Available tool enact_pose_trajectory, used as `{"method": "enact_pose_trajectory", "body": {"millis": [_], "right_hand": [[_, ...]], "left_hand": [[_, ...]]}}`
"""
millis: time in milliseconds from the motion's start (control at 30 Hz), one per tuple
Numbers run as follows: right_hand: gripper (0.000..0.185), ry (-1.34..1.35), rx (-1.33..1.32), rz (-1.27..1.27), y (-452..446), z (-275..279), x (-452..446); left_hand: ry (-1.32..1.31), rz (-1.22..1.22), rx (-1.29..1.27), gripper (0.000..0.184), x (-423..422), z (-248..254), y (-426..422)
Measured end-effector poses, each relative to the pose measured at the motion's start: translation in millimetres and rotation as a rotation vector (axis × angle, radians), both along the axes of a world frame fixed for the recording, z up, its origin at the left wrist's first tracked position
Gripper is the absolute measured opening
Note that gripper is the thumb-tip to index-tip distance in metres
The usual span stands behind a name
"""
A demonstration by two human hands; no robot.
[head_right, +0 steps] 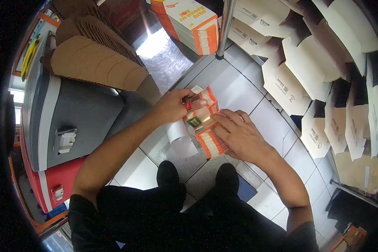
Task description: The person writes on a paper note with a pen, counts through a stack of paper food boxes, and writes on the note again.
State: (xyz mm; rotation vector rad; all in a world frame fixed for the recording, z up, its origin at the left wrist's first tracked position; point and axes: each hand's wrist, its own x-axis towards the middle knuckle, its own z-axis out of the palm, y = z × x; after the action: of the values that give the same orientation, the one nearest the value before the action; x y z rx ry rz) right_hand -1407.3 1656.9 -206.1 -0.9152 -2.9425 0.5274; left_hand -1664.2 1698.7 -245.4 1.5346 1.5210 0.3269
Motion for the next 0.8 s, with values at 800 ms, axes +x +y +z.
{"method": "enact_pose_trajectory", "body": {"millis": [800], "right_hand": [[0.081, 0.048, -0.002, -0.092, -7, -1, 1]], "left_hand": [[-0.048, 0.038, 0.028, 0.065, -1, 3, 0]]}}
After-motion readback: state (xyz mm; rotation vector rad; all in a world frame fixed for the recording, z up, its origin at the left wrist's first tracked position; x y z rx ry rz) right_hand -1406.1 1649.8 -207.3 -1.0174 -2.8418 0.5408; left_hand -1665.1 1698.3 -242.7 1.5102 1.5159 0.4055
